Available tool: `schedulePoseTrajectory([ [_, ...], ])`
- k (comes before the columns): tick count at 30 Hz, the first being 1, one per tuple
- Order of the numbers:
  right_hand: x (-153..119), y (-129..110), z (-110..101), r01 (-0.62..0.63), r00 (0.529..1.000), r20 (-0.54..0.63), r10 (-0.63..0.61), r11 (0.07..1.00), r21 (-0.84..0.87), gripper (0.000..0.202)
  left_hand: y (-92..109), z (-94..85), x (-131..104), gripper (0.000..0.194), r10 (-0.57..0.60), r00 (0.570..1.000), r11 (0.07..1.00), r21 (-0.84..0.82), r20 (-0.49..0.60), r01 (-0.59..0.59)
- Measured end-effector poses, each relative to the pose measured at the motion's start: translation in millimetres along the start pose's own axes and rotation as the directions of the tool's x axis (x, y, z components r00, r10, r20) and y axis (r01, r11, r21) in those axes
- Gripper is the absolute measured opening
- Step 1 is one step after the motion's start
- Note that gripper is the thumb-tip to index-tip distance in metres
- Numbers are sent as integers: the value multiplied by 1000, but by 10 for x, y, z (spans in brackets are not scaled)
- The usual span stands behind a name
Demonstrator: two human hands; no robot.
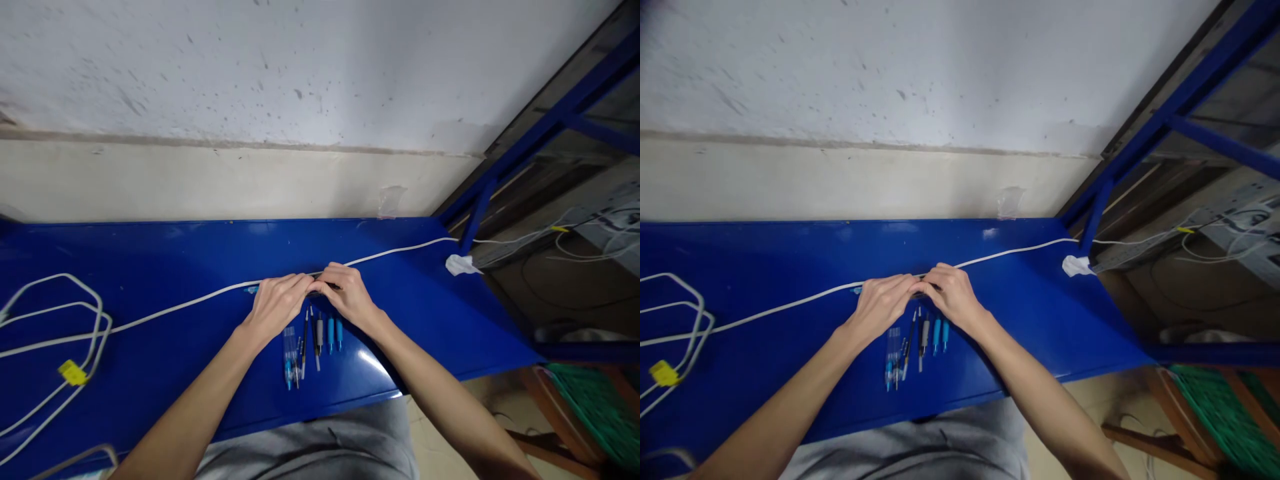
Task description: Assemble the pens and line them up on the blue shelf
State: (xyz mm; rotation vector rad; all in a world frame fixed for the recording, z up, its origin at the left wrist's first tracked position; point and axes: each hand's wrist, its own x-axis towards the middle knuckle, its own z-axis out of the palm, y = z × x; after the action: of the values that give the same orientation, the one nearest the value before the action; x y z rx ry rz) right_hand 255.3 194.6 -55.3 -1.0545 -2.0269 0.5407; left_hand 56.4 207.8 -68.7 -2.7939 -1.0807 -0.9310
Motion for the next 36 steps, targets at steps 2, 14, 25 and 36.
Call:
schedulePoseTrajectory([
  [2,21,-8,-14,11,1000,-12,-11,1000,-20,52,13,14,-3,30,-48,999,999,6,-2,48],
  [14,-859,-358,6,-255,967,-24,254,966,-47,88,-48,-34,53,26,-203,979,978,48,32,202],
  [25,-1095,-413,-99,-212,963,149,227,971,-109,81,-106,11,30,21,-157,987,986,-62,-25,155],
  [36,-35,-103,-167,-152,912,-251,324,837,526,41,-162,-13,31,23,-192,981,977,-100,-26,188],
])
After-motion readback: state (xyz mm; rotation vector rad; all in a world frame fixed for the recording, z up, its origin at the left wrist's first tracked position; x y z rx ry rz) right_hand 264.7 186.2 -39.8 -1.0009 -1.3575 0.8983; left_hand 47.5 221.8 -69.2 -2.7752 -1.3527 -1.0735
